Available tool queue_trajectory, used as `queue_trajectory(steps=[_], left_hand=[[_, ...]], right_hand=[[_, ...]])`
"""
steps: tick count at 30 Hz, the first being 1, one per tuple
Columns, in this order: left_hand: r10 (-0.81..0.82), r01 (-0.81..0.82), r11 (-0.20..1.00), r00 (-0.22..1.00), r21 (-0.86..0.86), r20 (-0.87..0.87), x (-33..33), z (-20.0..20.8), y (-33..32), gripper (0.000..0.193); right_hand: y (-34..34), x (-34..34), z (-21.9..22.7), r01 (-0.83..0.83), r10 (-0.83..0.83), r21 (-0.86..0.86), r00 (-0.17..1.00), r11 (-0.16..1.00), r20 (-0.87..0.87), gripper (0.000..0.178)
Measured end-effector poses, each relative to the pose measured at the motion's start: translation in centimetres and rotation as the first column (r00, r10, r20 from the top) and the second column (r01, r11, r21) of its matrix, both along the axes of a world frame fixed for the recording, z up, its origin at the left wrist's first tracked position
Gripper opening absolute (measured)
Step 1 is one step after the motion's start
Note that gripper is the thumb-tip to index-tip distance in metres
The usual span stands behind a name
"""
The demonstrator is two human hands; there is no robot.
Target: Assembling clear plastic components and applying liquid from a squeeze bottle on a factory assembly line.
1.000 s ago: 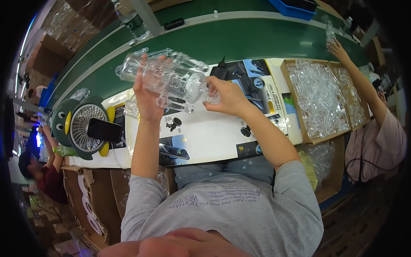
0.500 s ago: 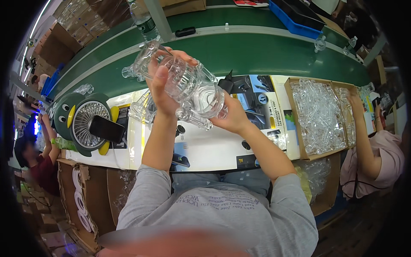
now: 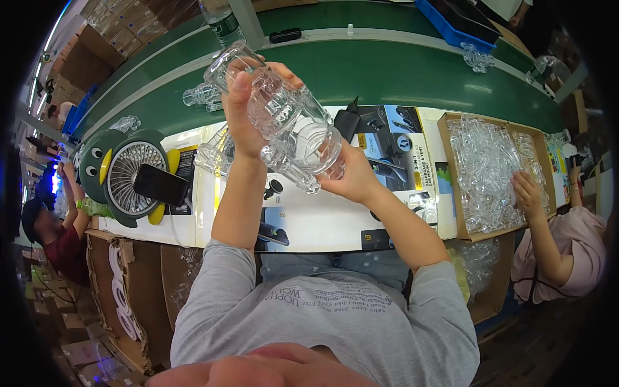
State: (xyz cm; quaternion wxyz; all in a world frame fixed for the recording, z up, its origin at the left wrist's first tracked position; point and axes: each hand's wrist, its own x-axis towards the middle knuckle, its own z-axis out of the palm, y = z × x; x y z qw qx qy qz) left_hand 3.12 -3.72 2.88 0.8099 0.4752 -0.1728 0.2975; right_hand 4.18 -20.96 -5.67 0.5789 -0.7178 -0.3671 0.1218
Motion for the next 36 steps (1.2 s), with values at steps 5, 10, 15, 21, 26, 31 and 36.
queue_trajectory(steps=[5, 10, 15, 21, 26, 31, 36], left_hand=[[-0.109, 0.109, 0.994, 0.992, -0.001, 0.07, 0.0, 0.2, 0.2, 0.05], [-0.113, 0.11, 0.992, 0.991, 0.058, 0.064, -0.5, 1.3, -0.2, 0.055], [-0.117, 0.111, 0.985, 0.993, 0.131, 0.034, -1.7, 1.9, -0.3, 0.054], [0.009, -0.009, 0.999, 1.0, -0.04, 0.01, -1.2, 0.8, -0.2, 0.048], [-0.106, 0.103, 0.994, 0.992, 0.039, 0.061, -1.0, 0.8, 0.4, 0.048], [-0.077, 0.064, 0.986, 0.994, 0.156, 0.08, -1.4, 0.8, 0.5, 0.047], [0.015, -0.018, 0.991, 1.0, 0.136, 0.02, -1.5, 0.9, 0.3, 0.044]], right_hand=[[-0.1, 0.2, 0.1, 0.038, -0.039, 0.048, 0.999, 0.998, 0.01, 0.057], [-0.7, 0.9, -0.8, -0.065, 0.071, 0.054, 0.992, 0.996, -0.109, 0.076], [-0.3, 1.1, -2.2, -0.163, 0.178, 0.093, 0.967, 0.982, -0.182, 0.087], [-0.5, -0.4, 0.5, -0.061, 0.045, -0.073, 0.98, 0.995, -0.195, 0.07], [-0.6, -0.4, 0.6, -0.106, 0.104, -0.012, 0.989, 0.994, -0.106, 0.063], [-0.1, -0.5, -0.5, -0.114, 0.124, 0.072, 0.981, 0.991, -0.153, 0.069], [-0.2, -0.5, 0.0, -0.121, 0.099, -0.099, 0.975, 0.988, -0.2, 0.077]])
